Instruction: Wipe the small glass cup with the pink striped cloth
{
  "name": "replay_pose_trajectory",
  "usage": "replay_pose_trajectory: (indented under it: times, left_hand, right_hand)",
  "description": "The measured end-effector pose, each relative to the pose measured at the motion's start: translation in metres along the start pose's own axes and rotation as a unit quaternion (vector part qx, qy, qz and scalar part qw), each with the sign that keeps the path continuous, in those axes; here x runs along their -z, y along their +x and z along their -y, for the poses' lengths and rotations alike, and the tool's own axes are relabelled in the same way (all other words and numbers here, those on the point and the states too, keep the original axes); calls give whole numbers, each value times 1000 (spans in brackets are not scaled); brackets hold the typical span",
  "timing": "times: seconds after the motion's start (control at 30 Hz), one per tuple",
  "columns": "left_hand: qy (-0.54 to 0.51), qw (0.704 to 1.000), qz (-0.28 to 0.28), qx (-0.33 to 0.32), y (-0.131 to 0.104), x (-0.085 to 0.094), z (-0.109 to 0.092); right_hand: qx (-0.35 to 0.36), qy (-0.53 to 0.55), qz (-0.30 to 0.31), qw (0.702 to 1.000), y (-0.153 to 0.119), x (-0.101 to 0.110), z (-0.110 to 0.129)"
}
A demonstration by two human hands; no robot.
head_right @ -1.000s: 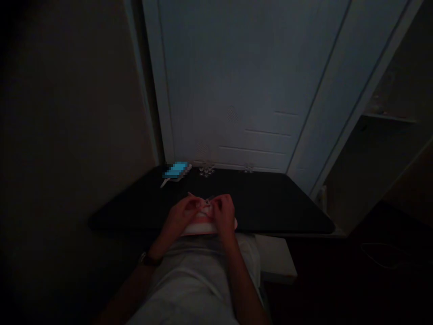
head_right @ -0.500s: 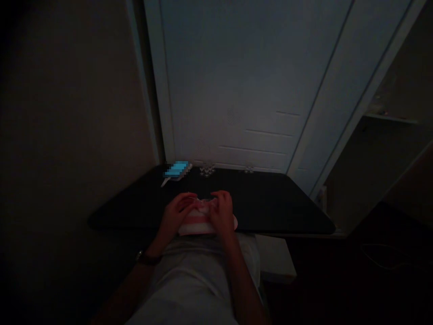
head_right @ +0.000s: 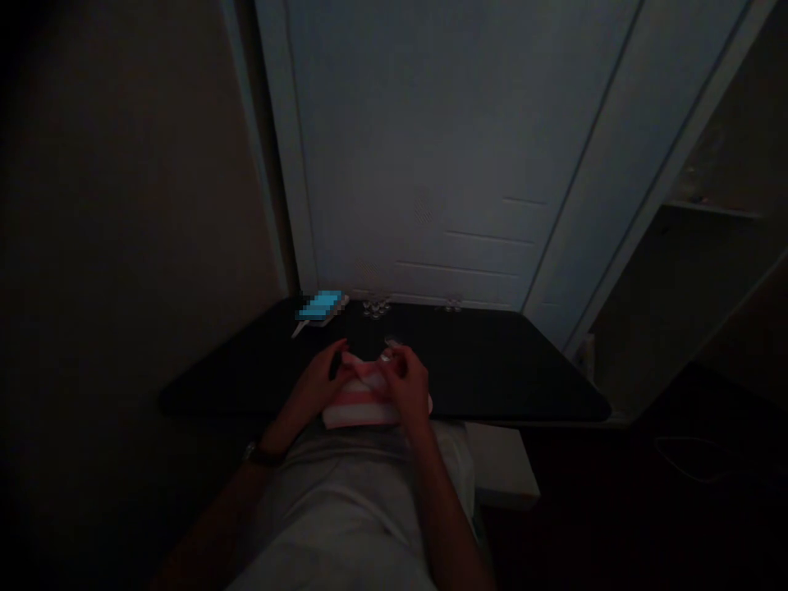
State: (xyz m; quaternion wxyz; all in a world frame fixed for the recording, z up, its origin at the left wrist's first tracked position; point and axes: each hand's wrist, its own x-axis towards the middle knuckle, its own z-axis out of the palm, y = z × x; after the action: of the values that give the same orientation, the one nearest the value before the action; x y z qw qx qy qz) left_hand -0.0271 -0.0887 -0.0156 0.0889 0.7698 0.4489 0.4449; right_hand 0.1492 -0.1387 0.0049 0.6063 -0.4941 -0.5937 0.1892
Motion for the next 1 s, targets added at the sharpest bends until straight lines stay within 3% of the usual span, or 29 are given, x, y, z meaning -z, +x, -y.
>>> replay_pose_trajectory:
  times: [0.13,0.23,0.43,0.63,0.8,1.0]
  left_hand:
    - [41,998,31,-30,4,-4,-2]
    - [52,997,47,-35,8,-3,-5]
    - [-19,999,0,30,6,6,-6]
    - [-69,993,30,93,2,12,-13]
    - [-95,990,-8,107,3,13,-17]
    - [-120,988,-37,85,2,12,-18]
  right_hand:
    - [4,31,22,999,-1,10,24]
    - [10,-11,82,997,-5,7,34]
    - [20,-94,109,989,-10,-8,11]
    - [6,-164,58,985,2,-8,-9]
    - [41,-118,86,988,2,-16,-6]
    - [81,-157,94,980,-4,-26,-9]
